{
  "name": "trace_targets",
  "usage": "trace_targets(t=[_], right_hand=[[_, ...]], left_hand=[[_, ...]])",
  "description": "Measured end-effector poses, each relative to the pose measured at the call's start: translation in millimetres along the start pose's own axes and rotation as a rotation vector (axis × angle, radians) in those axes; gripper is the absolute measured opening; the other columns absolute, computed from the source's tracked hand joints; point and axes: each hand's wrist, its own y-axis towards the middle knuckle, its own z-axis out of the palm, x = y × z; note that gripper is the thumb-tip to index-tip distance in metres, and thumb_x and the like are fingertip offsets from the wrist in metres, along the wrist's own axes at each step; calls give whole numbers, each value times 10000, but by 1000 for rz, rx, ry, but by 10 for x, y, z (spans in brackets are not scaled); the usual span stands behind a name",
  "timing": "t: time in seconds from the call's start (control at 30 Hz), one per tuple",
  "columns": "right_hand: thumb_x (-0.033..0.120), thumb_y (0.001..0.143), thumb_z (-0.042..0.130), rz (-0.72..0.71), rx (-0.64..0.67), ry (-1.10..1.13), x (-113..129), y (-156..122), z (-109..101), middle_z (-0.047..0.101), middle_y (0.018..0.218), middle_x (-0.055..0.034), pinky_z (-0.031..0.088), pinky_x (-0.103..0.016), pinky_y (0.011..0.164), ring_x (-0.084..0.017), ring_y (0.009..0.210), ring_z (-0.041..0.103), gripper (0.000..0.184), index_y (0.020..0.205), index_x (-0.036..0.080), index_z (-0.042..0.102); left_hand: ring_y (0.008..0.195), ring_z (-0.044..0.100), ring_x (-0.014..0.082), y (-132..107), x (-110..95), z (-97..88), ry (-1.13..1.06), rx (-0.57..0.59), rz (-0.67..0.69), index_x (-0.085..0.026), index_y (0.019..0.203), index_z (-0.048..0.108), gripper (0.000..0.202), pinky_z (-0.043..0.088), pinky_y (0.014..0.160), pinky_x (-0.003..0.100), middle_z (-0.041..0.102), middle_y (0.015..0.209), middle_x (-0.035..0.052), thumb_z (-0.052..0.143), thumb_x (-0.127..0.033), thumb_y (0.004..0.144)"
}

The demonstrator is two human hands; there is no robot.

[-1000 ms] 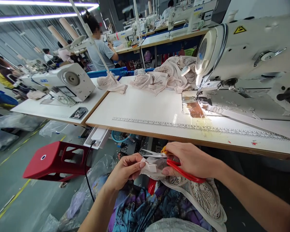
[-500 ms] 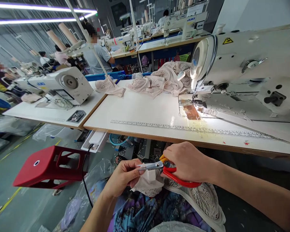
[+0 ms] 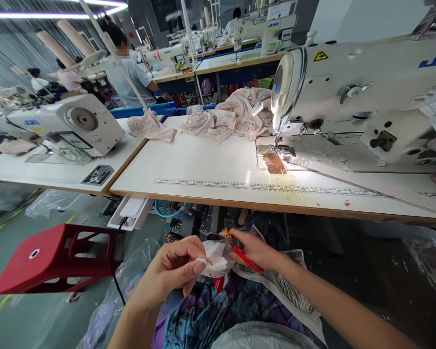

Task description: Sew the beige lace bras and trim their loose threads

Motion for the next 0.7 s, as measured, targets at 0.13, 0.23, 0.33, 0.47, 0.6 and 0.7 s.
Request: trace_targets(t=[0.13,0.23,0.33,0.47,0.6,0.7], right_hand=[[160,705,628,51,-28,59,-181,175,353,593,769,23,405,-232,615,-124,677,515,189,767,201,454],[211,726,637,53,-17,108,-84,197,363,506,686,65,351,-211,565,-94,608,433,222,733,209,415],[276,750,652,28,33,158,148,127,257,503,683,72,339,-204,550,-91,604,430,205,778,202,463],[218,736,621,-21,-107,43,411,30,100,490,710,55,350,-223,566,-107,626,432,181,776,213,445],[123,774,512,-176,-544,-402,417,-98,-139,556,777,-6,416,-263,595,-158,681,523,120,811,221,452],[59,777,452,-262,-790,-562,350,-373,-422,595,817,-33,465,-287,629,-187,734,588,180,836,227,477]], left_hand=[[379,410,45,-175,-87,-221,90,69,48,-167,729,733,375,342,331,193,568,740,36,712,-535,796],[633,625,176,-155,-13,-324,555,-110,117,-196,883,736,326,519,534,255,652,763,61,634,-505,862],[1058,631,316,24,246,-218,1050,-242,259,-211,1138,680,437,538,883,438,708,1099,114,734,-431,764],[925,676,277,262,493,3,1173,-117,424,-188,1027,692,240,506,928,474,743,958,99,529,-189,852],[1044,663,258,285,232,-12,1053,-208,609,-190,1070,671,263,508,958,394,740,1020,97,462,-169,911],[1020,659,234,268,-22,-90,1000,-227,831,-212,1079,653,240,412,1102,463,725,997,68,481,-159,920]])
